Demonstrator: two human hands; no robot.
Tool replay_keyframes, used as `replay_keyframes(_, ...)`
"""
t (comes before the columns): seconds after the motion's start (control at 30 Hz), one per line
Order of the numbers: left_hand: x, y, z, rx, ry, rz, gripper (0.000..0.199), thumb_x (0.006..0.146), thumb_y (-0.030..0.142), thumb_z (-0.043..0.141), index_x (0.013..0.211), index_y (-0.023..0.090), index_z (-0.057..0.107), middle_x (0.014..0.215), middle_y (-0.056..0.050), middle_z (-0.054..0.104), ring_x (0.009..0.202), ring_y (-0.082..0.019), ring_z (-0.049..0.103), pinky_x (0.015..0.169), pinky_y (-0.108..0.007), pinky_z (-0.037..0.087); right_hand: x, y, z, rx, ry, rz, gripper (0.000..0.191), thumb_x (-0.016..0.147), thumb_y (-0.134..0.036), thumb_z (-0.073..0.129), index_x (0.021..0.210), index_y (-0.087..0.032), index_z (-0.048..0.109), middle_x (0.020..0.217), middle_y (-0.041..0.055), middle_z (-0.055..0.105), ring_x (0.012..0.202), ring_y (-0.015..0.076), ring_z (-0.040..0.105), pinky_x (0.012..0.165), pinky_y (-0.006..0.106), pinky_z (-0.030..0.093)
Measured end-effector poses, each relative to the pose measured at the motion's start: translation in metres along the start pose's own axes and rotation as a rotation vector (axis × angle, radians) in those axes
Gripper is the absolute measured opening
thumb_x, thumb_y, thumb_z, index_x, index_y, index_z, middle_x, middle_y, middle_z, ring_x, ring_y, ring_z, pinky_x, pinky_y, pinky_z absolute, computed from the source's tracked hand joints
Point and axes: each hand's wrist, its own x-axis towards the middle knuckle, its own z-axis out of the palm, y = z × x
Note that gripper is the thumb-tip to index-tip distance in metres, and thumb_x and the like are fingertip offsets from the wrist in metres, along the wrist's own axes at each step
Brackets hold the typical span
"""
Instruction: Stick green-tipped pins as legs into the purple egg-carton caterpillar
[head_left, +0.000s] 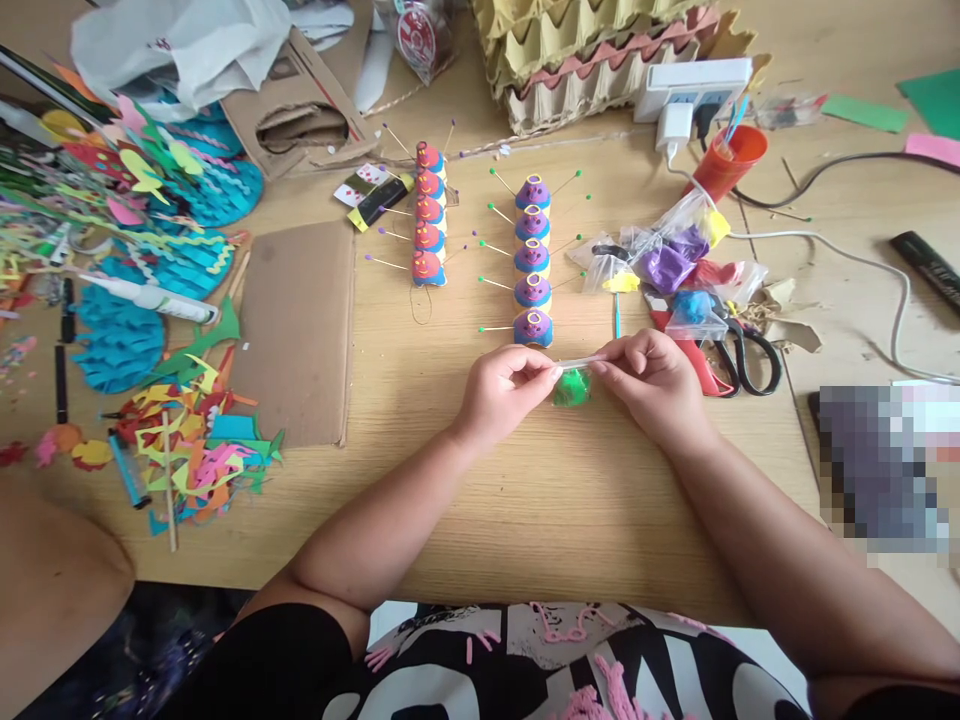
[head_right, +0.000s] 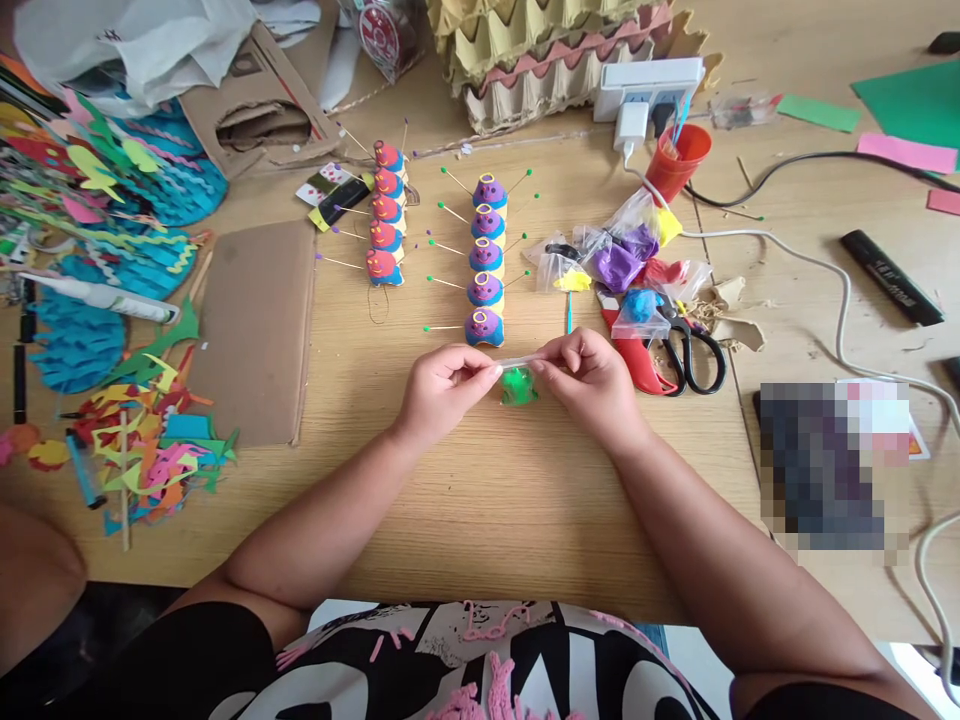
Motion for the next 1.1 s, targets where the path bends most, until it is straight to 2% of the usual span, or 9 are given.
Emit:
replay_keyframes(0.3,-0.001,0.001,0.002,-0.092,0.012,-0.088,0.017,0.090,0.032,0.079,0.081,0.017,0.078,0.077,-0.003,0.079,0.068,-0.011,0.069,0.066,-0.023,0.055,-0.003,-0.008,-0.001,-0.046,0.025,-0.022,0.063,0.085,-0.046,0.089,0.068,-0.024,0.033,0.073,0.0017,0.067,0.067,0.0142,0.060,0.059,0.028,0.047)
replay_keyframes(0.5,-0.002,-0.002,0.003,-0.104,-0.014,-0.094,0.018,0.090,0.032,0.078,0.081,0.017,0.077,0.078,-0.003,0.079,0.068,-0.011,0.068,0.065,-0.023,0.055,-0.002,-0.002,0.000,-0.008,-0.071,0.003,0.055,0.085,-0.044,0.089,0.071,-0.024,0.039,0.082,0.0024,0.069,0.069,0.0133,0.060,0.059,0.028,0.049)
replay_keyframes(0.77,0.000,-0.003,0.002,-0.050,-0.037,0.019,0.016,0.090,0.033,0.082,0.085,0.018,0.081,0.083,-0.004,0.081,0.074,-0.013,0.072,0.068,-0.023,0.057,-0.004,-0.004,0.002,-0.033,-0.072,-0.042,0.056,0.088,-0.034,0.087,0.068,-0.023,0.035,0.074,0.0015,0.066,0.067,0.0132,0.060,0.060,0.028,0.048)
replay_keyframes(0.93,0.000,0.001,0.000,0.043,-0.010,0.057,0.016,0.093,0.034,0.081,0.085,0.020,0.082,0.080,-0.004,0.081,0.071,-0.014,0.072,0.068,-0.026,0.057,-0.003,-0.005,0.000,-0.016,-0.032,-0.023,0.056,0.088,-0.043,0.086,0.070,-0.023,0.037,0.083,0.0042,0.071,0.069,0.0144,0.060,0.060,0.029,0.049)
replay_keyframes(1.1,-0.001,0.002,-0.001,0.067,-0.011,0.064,0.022,0.095,0.039,0.079,0.085,0.020,0.083,0.083,-0.005,0.083,0.074,-0.015,0.074,0.070,-0.028,0.057,0.004,-0.016,0.000,-0.037,0.018,0.012,0.053,0.082,-0.052,0.090,0.079,-0.025,0.044,0.087,0.0048,0.071,0.080,0.0203,0.065,0.066,0.035,0.054)
